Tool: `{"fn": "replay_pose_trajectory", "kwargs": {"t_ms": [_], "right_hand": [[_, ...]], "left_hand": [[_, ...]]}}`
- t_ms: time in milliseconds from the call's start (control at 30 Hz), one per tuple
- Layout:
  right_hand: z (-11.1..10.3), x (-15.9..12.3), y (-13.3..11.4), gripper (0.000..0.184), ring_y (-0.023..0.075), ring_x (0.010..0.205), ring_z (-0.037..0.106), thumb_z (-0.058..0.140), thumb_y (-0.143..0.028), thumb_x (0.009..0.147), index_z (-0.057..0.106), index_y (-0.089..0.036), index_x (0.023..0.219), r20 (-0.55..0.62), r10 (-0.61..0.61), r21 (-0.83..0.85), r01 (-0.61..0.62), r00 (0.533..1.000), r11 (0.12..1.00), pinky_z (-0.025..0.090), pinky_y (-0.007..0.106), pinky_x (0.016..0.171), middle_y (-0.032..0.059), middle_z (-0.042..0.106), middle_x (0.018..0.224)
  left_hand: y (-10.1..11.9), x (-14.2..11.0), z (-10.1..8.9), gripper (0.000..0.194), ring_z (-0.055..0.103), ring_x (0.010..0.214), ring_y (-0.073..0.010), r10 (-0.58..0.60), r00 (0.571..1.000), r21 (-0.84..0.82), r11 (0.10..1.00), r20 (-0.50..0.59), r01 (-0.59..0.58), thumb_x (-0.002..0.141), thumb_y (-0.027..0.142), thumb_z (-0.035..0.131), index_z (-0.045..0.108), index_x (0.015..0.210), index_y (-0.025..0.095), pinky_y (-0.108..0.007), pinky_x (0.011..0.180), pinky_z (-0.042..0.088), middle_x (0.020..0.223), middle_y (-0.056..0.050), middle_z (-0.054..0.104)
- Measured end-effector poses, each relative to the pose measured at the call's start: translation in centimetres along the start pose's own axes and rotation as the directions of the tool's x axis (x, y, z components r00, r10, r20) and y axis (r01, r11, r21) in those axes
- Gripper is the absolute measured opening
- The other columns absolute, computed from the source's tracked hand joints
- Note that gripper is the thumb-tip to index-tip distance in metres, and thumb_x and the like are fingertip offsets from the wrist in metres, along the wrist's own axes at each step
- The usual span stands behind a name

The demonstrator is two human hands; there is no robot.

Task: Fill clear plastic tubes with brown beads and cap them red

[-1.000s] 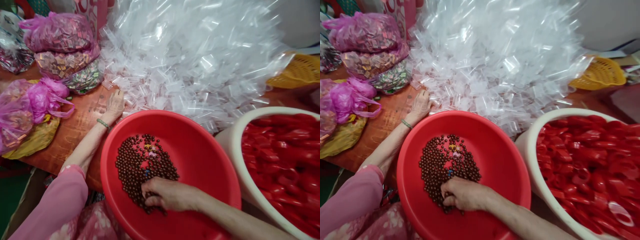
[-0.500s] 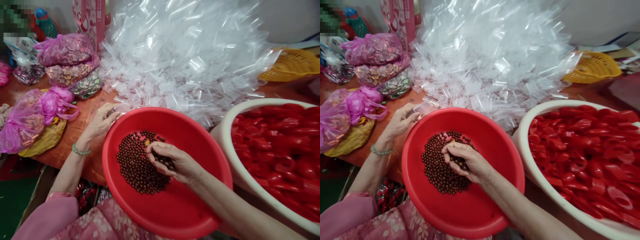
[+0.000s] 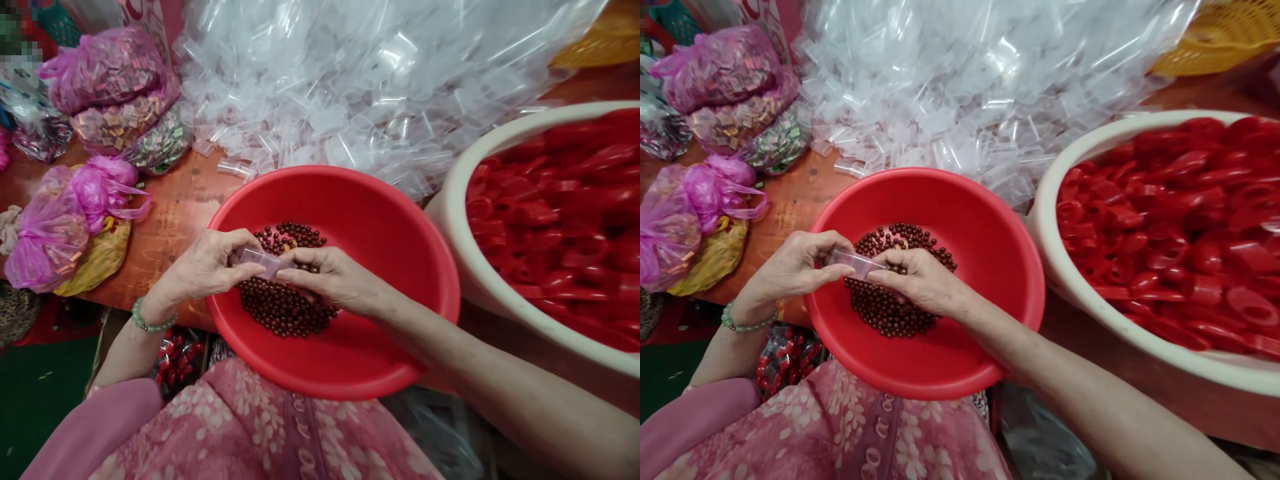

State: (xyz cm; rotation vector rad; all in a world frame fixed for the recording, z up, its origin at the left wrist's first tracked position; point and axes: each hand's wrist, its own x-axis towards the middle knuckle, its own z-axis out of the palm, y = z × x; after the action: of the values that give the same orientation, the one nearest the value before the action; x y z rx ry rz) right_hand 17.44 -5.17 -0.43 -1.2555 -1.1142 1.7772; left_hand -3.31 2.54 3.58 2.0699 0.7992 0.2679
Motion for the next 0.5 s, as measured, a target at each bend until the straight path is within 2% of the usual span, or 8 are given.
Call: {"fn": "replay_pose_trajectory", "kwargs": {"t_ms": [67, 200, 233, 333, 400, 500], "right_hand": [[0.1, -0.1, 0.2, 0.029, 0.0024, 0.039, 0.036, 0.072, -0.044, 0.078, 0.069, -0.016, 0.083, -0.014, -0.012, -0.007, 0.012, 1.0, 1.0, 0.02, 0.017, 0.037, -0.0074, 0.05, 0.05], [-0.5, -0.2, 0.5, 0.038, 0.0027, 0.035, 0.034, 0.075, -0.051, 0.073, 0.065, -0.015, 0.082, 0.02, 0.066, 0.112, -0.068, 0.998, 0.991, 0.019, 0.018, 0.035, -0.0094, 0.045, 0.043], [-0.7, -0.1, 0.5, 0.041, 0.0025, 0.035, 0.034, 0.077, -0.052, 0.07, 0.065, -0.015, 0.082, 0.026, 0.09, 0.151, -0.093, 0.996, 0.984, 0.018, 0.017, 0.035, -0.0094, 0.046, 0.043], [-1.0, 0.2, 0.6, 0.045, 0.0019, 0.034, 0.034, 0.081, -0.052, 0.066, 0.065, -0.015, 0.085, 0.042, 0.156, 0.267, -0.161, 0.987, 0.95, 0.015, 0.017, 0.033, -0.0087, 0.049, 0.047], [-1.1, 0.7, 0.6, 0.045, 0.0017, 0.035, 0.035, 0.084, -0.048, 0.063, 0.067, -0.014, 0.089, -0.001, 0.197, 0.34, -0.185, 0.98, 0.922, 0.013, 0.016, 0.032, -0.0075, 0.052, 0.052], [-1.5, 1.3, 0.6, 0.041, 0.0014, 0.039, 0.039, 0.085, -0.039, 0.065, 0.069, -0.013, 0.093, -0.133, 0.256, 0.432, -0.176, 0.958, 0.884, 0.013, 0.014, 0.032, -0.0055, 0.055, 0.058]], "left_hand": [[0.4, 0.0, 0.2, 0.016, 0.049, 0.055, -0.0078, -0.015, 1.0, -0.035, 0.999, -0.023, 0.014, 0.084, 0.029, 0.065, 0.067, 0.088, 0.014, -0.019, 0.051, 0.037, 0.063, 0.002, 0.06], [0.9, -0.1, 0.0, 0.015, 0.041, 0.049, -0.007, -0.047, 0.972, -0.139, 0.99, -0.228, 0.015, 0.081, 0.028, 0.065, 0.067, 0.088, 0.016, -0.02, 0.046, 0.031, 0.057, 0.004, 0.052], [0.9, -0.1, 0.0, 0.016, 0.04, 0.049, -0.0071, -0.056, 0.967, -0.159, 0.987, -0.249, 0.016, 0.08, 0.028, 0.066, 0.068, 0.091, 0.016, -0.02, 0.046, 0.03, 0.057, 0.005, 0.051], [0.9, -0.1, -0.1, 0.02, 0.038, 0.049, -0.007, -0.069, 0.973, -0.154, 0.987, -0.218, 0.035, 0.081, 0.028, 0.066, 0.068, 0.097, 0.017, -0.02, 0.046, 0.03, 0.057, 0.005, 0.049], [0.8, 0.0, 0.0, 0.017, 0.039, 0.051, -0.0066, -0.079, 0.963, -0.16, 0.986, -0.256, 0.039, 0.08, 0.027, 0.065, 0.068, 0.093, 0.017, -0.019, 0.047, 0.03, 0.059, 0.005, 0.05], [0.5, -0.1, 0.0, 0.012, 0.041, 0.053, -0.0065, -0.093, 0.946, -0.201, 0.979, -0.312, 0.03, 0.078, 0.027, 0.067, 0.066, 0.085, 0.017, -0.019, 0.047, 0.03, 0.062, 0.004, 0.053]]}}
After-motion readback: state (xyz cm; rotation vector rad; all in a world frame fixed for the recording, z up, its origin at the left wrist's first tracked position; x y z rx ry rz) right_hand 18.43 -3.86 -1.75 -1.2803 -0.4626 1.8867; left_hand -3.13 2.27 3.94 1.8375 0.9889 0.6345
